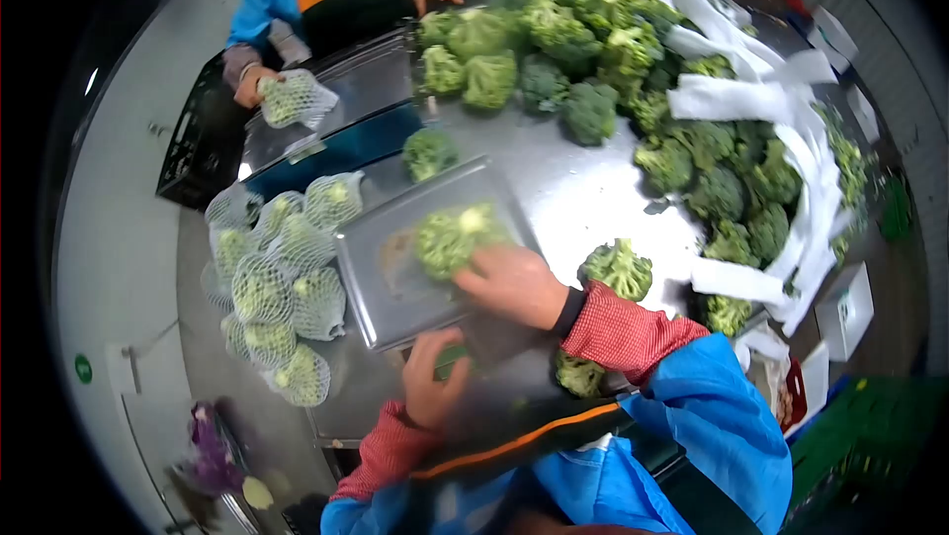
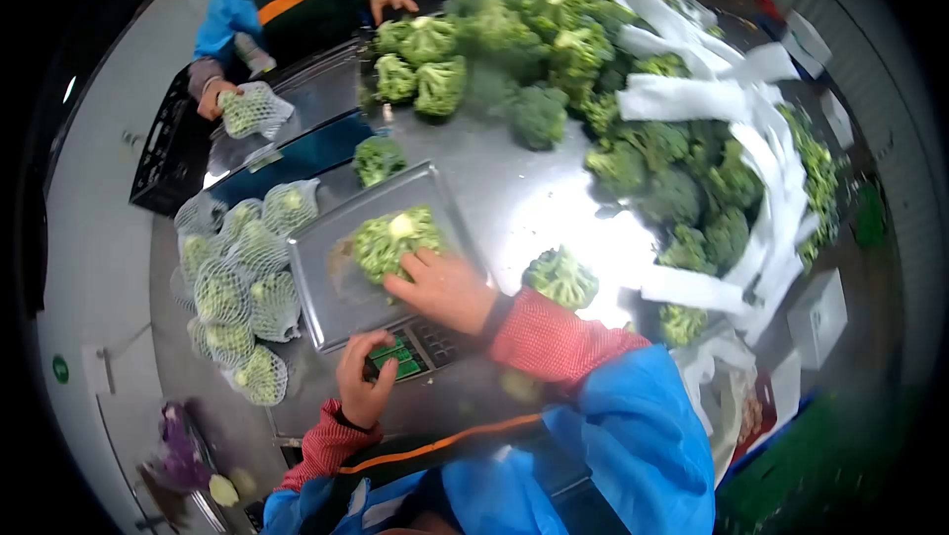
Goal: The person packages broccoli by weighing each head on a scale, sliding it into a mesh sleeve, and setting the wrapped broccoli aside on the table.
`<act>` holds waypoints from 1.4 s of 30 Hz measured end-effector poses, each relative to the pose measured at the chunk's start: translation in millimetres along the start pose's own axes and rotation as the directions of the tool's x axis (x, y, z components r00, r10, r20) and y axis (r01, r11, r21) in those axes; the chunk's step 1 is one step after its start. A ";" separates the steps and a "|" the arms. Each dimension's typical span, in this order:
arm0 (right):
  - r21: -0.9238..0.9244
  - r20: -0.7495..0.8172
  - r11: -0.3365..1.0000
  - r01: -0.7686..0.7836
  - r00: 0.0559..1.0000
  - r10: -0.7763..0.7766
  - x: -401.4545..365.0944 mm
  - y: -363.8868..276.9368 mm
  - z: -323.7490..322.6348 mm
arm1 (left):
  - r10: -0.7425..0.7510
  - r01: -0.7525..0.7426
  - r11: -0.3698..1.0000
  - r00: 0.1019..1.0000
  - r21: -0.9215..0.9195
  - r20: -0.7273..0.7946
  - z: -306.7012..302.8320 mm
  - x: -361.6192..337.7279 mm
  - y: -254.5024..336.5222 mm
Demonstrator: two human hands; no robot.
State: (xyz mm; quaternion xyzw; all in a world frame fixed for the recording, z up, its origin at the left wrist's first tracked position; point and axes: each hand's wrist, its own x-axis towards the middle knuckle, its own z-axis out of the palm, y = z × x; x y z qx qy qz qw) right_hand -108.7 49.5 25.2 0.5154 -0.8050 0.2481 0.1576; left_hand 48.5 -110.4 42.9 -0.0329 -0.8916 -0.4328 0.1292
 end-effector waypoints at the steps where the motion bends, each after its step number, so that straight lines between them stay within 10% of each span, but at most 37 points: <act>1: 0.037 0.002 0.998 -0.052 0.999 0.052 -4.2 3.9 -8.6 | -0.032 0.034 0.999 0.999 -0.038 0.038 5.1 -2.9 -0.4; 3: 0.118 0.004 0.984 -0.131 0.991 0.132 0.1 21.5 -33.1 | -0.100 0.109 0.989 0.990 -0.097 0.095 12.7 -11.8 -2.6; 6: -0.273 -0.345 0.909 -0.314 0.914 0.212 -25.8 116.2 -37.0 | -0.047 0.057 0.996 0.989 -0.070 0.138 21.6 -12.7 1.9; 11: -0.757 -0.408 0.275 -0.593 0.757 0.510 -83.5 281.5 -111.9 | -0.019 0.041 0.993 0.981 -0.113 0.191 36.8 -8.8 5.8; 15: -0.760 -0.297 0.348 -0.549 0.770 0.565 -115.5 323.7 -122.3 | 0.006 0.029 0.988 0.973 -0.150 0.232 45.5 3.1 14.6; 21: -0.556 -0.179 0.541 -0.631 0.727 0.663 -93.8 245.8 -110.6 | -0.011 0.067 0.979 0.960 -0.191 0.279 61.3 14.3 20.2; 23: -0.612 -0.197 0.663 -0.432 0.894 0.402 -84.8 192.6 -109.9 | -0.055 0.145 0.953 0.947 -0.266 0.317 71.7 16.7 12.6; 27: -0.245 -0.206 0.839 -0.486 0.872 0.444 -91.9 93.6 -89.6 | -0.082 0.238 0.878 0.929 -0.416 0.360 95.1 38.1 27.5; 33: 0.383 -0.108 0.672 -0.634 0.691 0.714 -118.8 -11.2 -75.0 | -0.190 0.542 0.528 0.826 -0.654 0.531 145.9 41.5 32.5; 42: 0.192 0.190 0.656 -0.730 0.683 0.705 -127.6 -6.8 -97.2 | -0.248 0.615 0.385 0.787 -0.688 0.565 161.5 14.0 24.7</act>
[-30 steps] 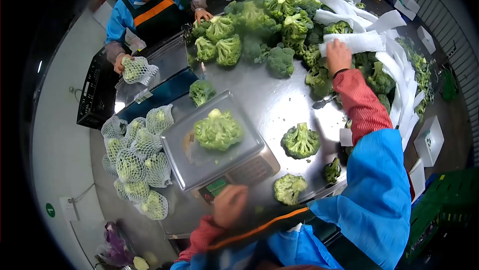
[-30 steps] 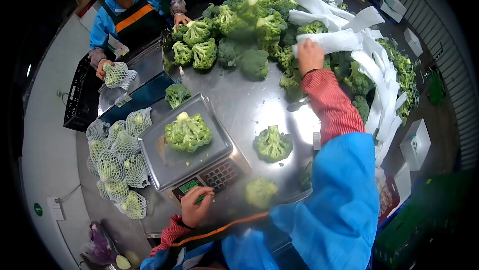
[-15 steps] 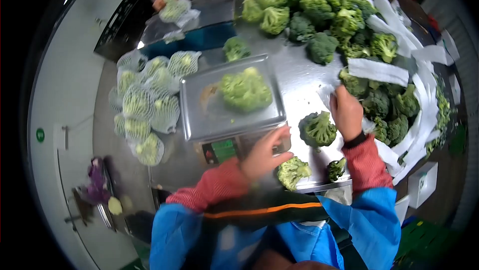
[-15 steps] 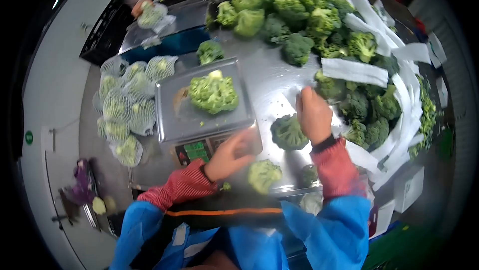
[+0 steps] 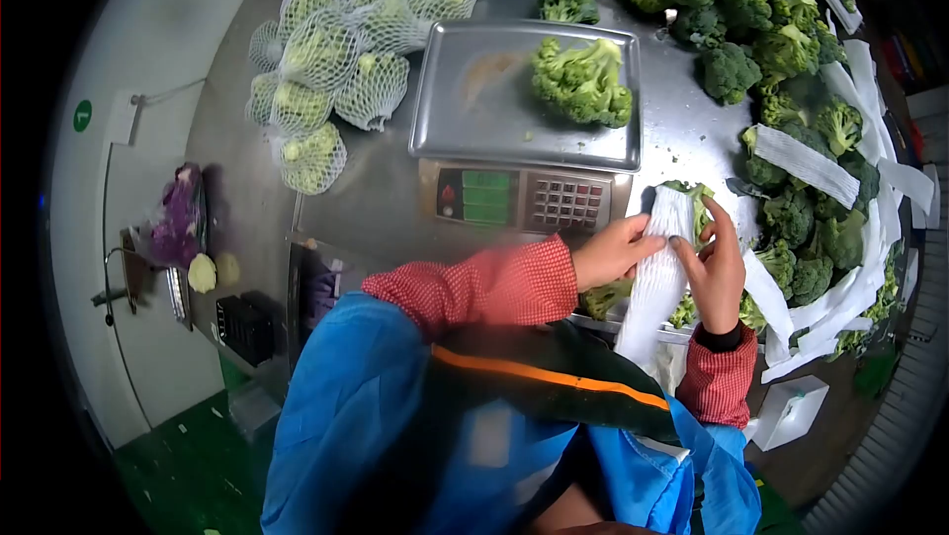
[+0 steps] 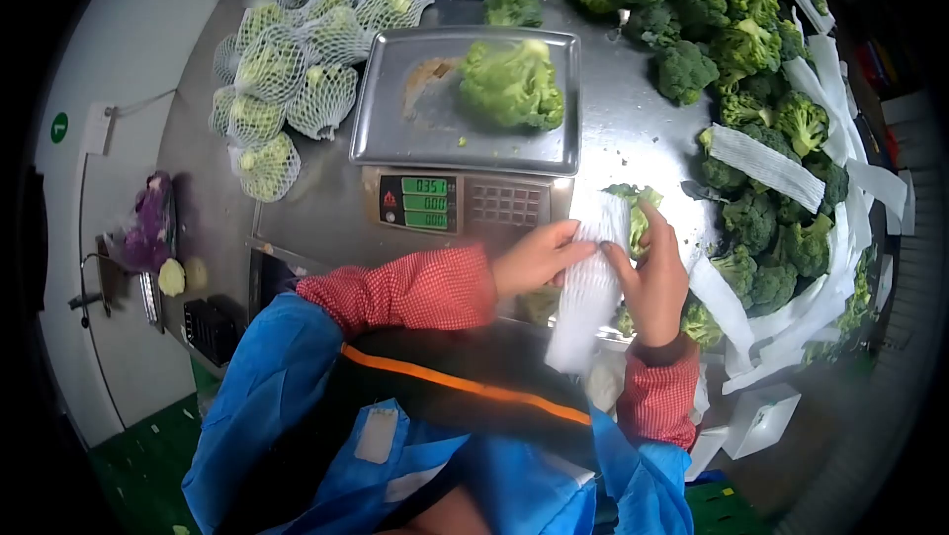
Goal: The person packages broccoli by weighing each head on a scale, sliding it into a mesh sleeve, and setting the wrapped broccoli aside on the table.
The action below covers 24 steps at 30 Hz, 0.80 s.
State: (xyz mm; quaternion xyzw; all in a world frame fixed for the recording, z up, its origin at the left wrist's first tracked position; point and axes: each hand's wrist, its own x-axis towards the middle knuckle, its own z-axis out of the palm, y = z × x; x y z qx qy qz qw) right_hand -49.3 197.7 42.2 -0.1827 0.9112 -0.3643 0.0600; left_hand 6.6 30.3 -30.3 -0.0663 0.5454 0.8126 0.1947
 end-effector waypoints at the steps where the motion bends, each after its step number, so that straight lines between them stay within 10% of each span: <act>1: -0.029 -0.015 0.996 0.083 0.996 -0.083 5.7 6.2 3.7 | 0.000 -0.001 1.000 0.999 -0.020 -0.043 2.0 -1.8 15.7; 3: 0.091 -0.037 0.976 0.196 0.980 -0.194 26.4 19.3 7.5 | 0.120 -0.126 0.979 0.992 -0.161 -0.044 -6.0 21.2 8.1; 12: 0.620 0.271 0.749 -0.233 0.960 0.074 46.9 -18.8 40.2 | -0.148 0.192 0.896 0.979 -0.400 0.140 -46.0 -7.9 62.2; 18: 0.755 0.373 0.568 -0.327 0.927 0.038 22.4 -21.1 77.8 | 0.073 -0.059 0.941 0.997 -0.334 0.027 -73.4 -28.1 -6.4; 20: 0.743 0.363 0.610 -0.277 0.932 -0.019 23.3 -19.1 85.3 | -0.016 0.041 0.902 0.998 -0.429 0.061 -82.1 -35.5 -1.0; 22: 0.173 -0.050 0.938 0.300 0.954 -0.296 30.1 -39.1 75.0 | -0.103 0.138 0.831 0.990 -0.538 0.095 -84.8 -42.9 16.4; 23: -0.238 -0.148 0.855 0.461 0.853 -0.501 32.4 -50.2 69.0 | -0.147 0.186 0.778 0.983 -0.600 0.114 -82.6 -47.0 27.8; 24: -0.045 -0.125 0.908 0.417 0.899 -0.419 31.5 -58.7 65.3 | -0.189 0.230 0.718 0.973 -0.657 0.135 -79.6 -49.3 36.7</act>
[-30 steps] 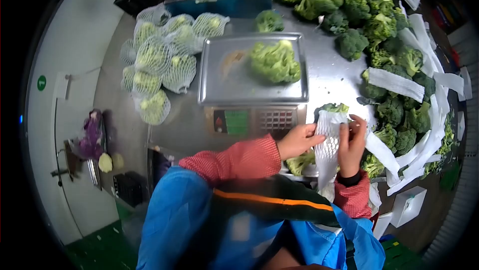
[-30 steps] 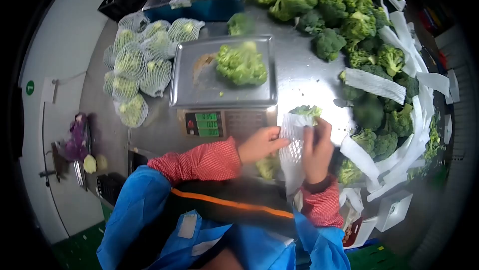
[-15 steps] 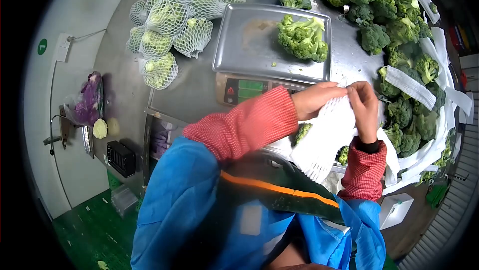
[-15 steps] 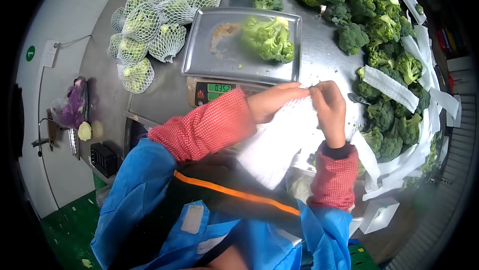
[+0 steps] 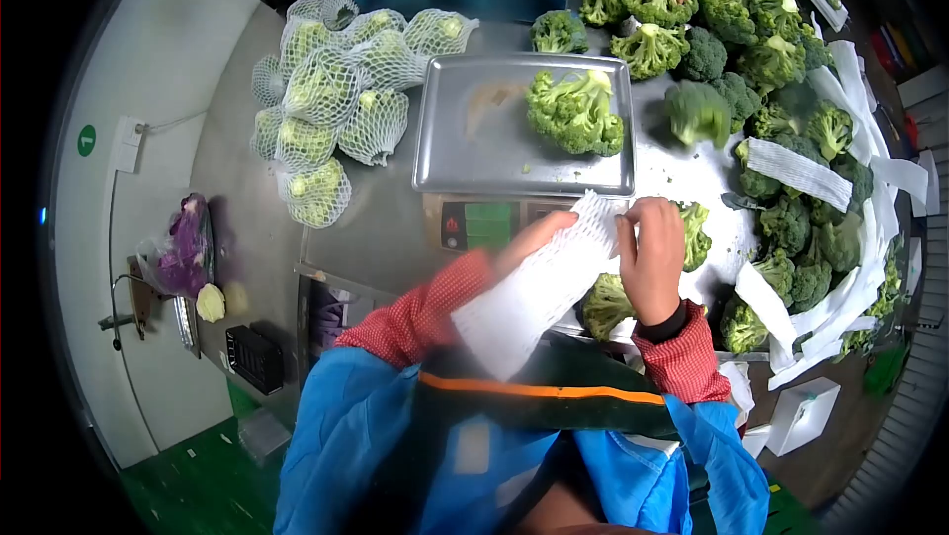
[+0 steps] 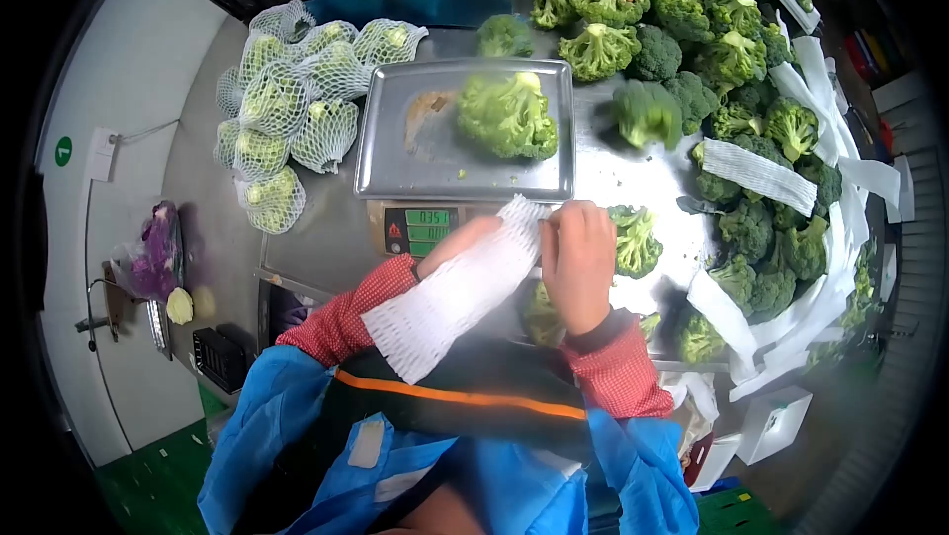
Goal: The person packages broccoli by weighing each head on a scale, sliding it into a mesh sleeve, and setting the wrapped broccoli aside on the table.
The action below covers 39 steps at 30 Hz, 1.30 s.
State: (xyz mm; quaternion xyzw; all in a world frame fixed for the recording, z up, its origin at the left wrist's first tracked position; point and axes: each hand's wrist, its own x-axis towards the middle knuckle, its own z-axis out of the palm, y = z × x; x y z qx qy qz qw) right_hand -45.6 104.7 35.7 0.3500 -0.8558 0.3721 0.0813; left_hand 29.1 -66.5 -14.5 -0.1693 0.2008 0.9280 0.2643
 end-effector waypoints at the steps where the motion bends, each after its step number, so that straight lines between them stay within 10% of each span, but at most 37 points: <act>1: 0.182 0.045 0.979 -0.090 0.995 0.084 1.7 -8.1 -2.9 | 0.056 -0.056 0.998 0.998 0.040 -0.001 5.2 -1.7 1.3; 5: 0.726 0.306 0.482 -0.490 0.858 0.411 8.5 -9.4 9.4 | 0.262 -0.244 0.930 0.965 0.276 -0.031 0.3 3.2 2.3; 12: 0.592 0.525 0.378 -0.712 0.696 0.490 -5.9 1.3 18.1 | 0.464 -0.318 0.756 0.877 0.572 -0.125 15.9 -8.4 11.9; 16: 0.643 0.542 0.433 -0.631 0.775 0.324 -5.4 18.6 28.1 | 0.383 -0.259 0.838 0.906 0.480 -0.181 24.8 -6.4 8.1; 18: 0.327 0.210 0.921 -0.211 0.967 0.147 -3.8 10.1 22.5 | 0.317 -0.215 0.885 0.927 0.413 -0.198 28.1 -5.3 10.0; 20: -0.040 0.027 0.991 0.130 0.991 -0.129 6.5 -6.7 6.6 | 0.294 -0.173 0.889 0.926 0.425 -0.237 35.8 -10.5 10.6; 24: 0.410 0.107 0.899 0.154 0.971 -0.215 -3.4 -23.6 -3.4 | 0.307 -0.222 0.906 0.930 0.361 -0.199 38.0 -20.7 5.7; 26: 0.736 0.384 0.524 -0.428 0.902 0.197 -7.7 -24.4 1.0 | 0.269 -0.261 0.962 0.956 -0.077 0.114 6.9 -7.6 3.9; 28: 0.663 0.723 -0.002 -0.748 0.641 0.258 -9.4 -22.6 0.9 | 0.408 -0.404 0.913 0.906 0.057 -0.113 17.3 -7.9 9.1; 29: 0.573 0.799 0.170 -0.802 0.592 0.101 -14.6 -4.7 6.8 | 0.479 -0.460 0.877 0.851 0.136 -0.216 21.1 -7.9 12.0; 32: 0.573 0.819 0.360 -0.736 0.534 -0.210 -15.8 -7.6 10.0 | 0.392 -0.374 0.919 0.901 0.125 -0.187 -3.5 -6.6 14.8; 34: 0.630 0.773 0.214 -0.747 0.630 -0.076 -3.9 5.0 5.8 | 0.387 -0.326 0.860 0.918 0.393 -0.086 -21.0 -2.6 11.4; 37: 0.803 0.537 -0.270 -0.531 0.842 -0.061 30.2 36.4 -8.9 | 0.272 -0.328 0.292 0.929 0.898 0.251 38.3 -27.8 42.1; 38: 0.804 0.496 -0.357 -0.476 0.867 -0.039 38.0 48.3 -9.7 | -0.025 -0.014 0.935 0.994 0.353 0.106 2.9 -14.6 37.4; 39: 0.798 0.510 -0.397 -0.454 0.860 0.040 43.0 49.6 -14.0 | -0.091 0.022 0.904 0.986 0.427 0.142 22.0 -27.9 51.8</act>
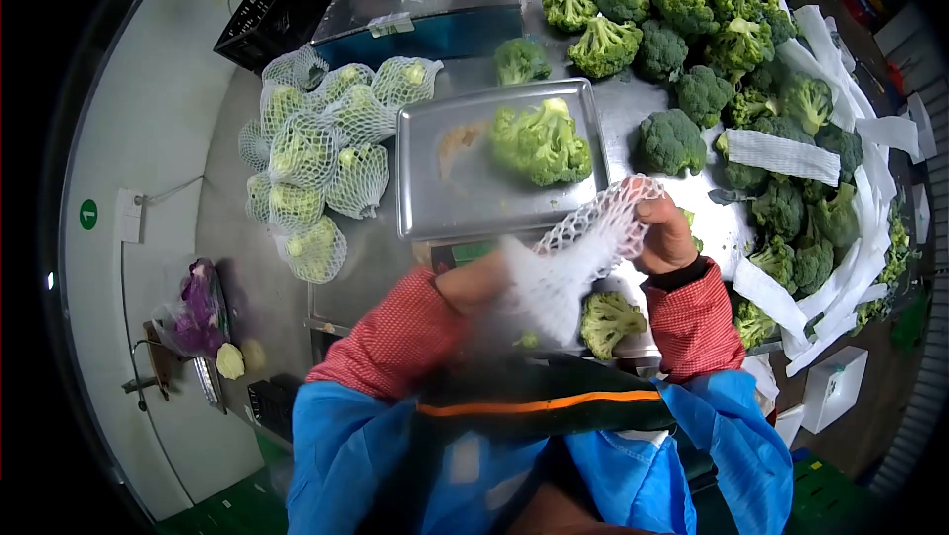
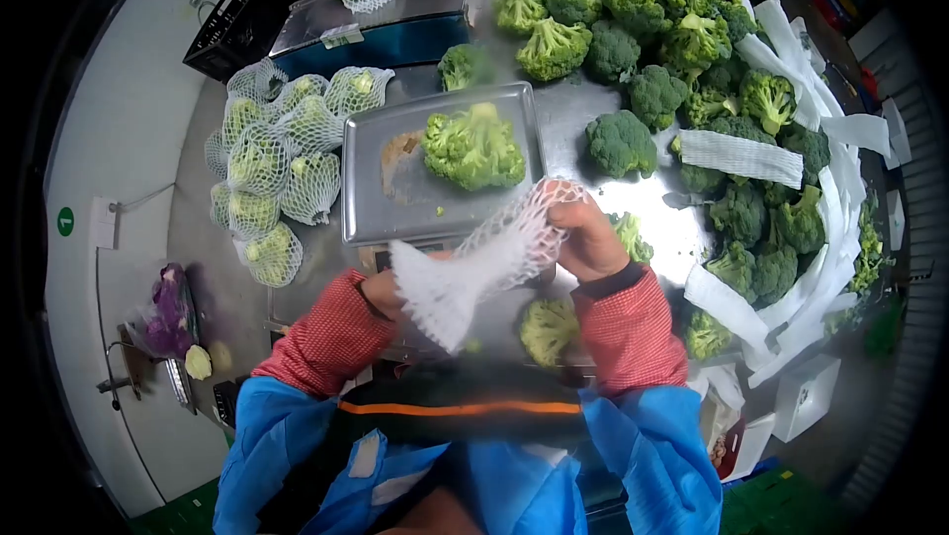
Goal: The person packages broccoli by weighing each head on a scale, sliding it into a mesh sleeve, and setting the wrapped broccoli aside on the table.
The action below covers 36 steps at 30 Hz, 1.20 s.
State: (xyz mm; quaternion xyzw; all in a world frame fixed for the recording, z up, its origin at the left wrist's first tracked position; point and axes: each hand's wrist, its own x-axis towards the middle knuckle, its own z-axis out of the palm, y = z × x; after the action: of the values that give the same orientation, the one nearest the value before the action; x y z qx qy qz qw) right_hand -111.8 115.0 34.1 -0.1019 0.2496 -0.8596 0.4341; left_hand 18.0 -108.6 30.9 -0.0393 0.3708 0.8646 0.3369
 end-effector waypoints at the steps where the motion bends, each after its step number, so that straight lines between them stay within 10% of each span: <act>1: -0.098 -0.064 0.995 -0.032 0.998 0.026 3.4 -5.1 -1.6 | -0.010 0.039 0.935 0.996 0.352 -0.083 -5.0 -2.4 14.8; 2: -0.194 -0.131 0.978 -0.071 0.990 0.046 7.6 -10.9 -4.1 | 0.014 0.099 0.751 0.986 0.653 -0.164 -11.5 -1.2 32.5; 4: -0.450 -0.203 0.892 -0.030 0.977 -0.070 25.9 -25.2 -21.1 | 0.274 0.057 0.702 0.898 0.710 -0.343 -14.5 4.2 73.1; 6: -0.690 -0.425 0.719 -0.087 0.853 -0.304 50.8 -31.8 -17.2 | 0.645 0.244 0.236 0.684 0.941 -0.339 -44.2 22.8 115.3; 8: -0.789 -0.381 0.615 -0.008 0.791 -0.478 80.7 -27.4 -22.6 | 0.716 0.454 0.122 0.575 0.883 -0.395 -60.3 49.2 154.8; 11: -0.846 -0.473 0.388 -0.365 0.850 -0.231 109.6 -26.2 -52.7 | 0.448 0.530 -0.108 0.781 0.841 -0.434 -163.8 99.9 170.0; 13: -0.837 -0.453 0.418 -0.354 0.876 -0.165 117.9 -9.3 -71.7 | 0.325 0.341 0.471 0.791 0.814 -0.519 -138.2 92.3 148.5; 15: -0.797 -0.453 0.533 -0.285 0.865 -0.216 109.5 4.5 -96.2 | 0.165 0.039 0.918 0.867 0.395 -0.470 -107.1 98.7 126.0; 16: -0.503 -0.447 0.815 -0.287 0.894 0.039 103.1 -5.4 -87.3 | 0.034 0.082 0.946 0.937 0.312 -0.349 -82.5 93.6 130.9; 24: -0.340 -0.557 0.906 -0.251 0.830 0.022 13.1 21.9 -24.0 | 0.241 -0.307 0.944 0.891 -0.120 -0.384 -50.5 15.0 34.5; 26: -0.160 -0.411 0.959 -0.235 0.899 0.152 -10.9 20.0 -2.9 | 0.288 -0.168 0.905 0.918 0.390 -0.274 -23.1 -7.0 36.5; 28: -0.079 -0.232 0.986 -0.145 0.965 0.124 -26.0 19.9 10.3 | 0.252 -0.091 0.871 0.926 0.483 -0.281 -12.6 -24.3 24.9; 30: -0.082 -0.228 0.996 -0.033 0.974 0.013 -34.1 20.5 23.8 | 0.188 -0.124 0.971 0.922 0.202 -0.337 -12.5 -37.1 6.8; 34: 0.023 -0.070 0.949 -0.314 0.947 0.315 -22.6 43.2 14.4 | 0.199 -0.225 0.843 0.974 -0.488 -0.106 3.4 -57.1 6.2; 36: -0.219 -0.226 0.848 -0.483 0.870 0.438 -29.4 81.8 -0.2 | 0.212 -0.234 0.960 0.966 -0.151 -0.149 -13.6 -59.5 -6.0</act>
State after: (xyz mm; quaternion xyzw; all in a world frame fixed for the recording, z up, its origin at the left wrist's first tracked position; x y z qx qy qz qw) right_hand -37.3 97.7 -7.2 -0.0242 0.4162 -0.6934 0.5877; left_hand 65.0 -147.6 36.3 -0.0819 0.3203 0.9207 0.2075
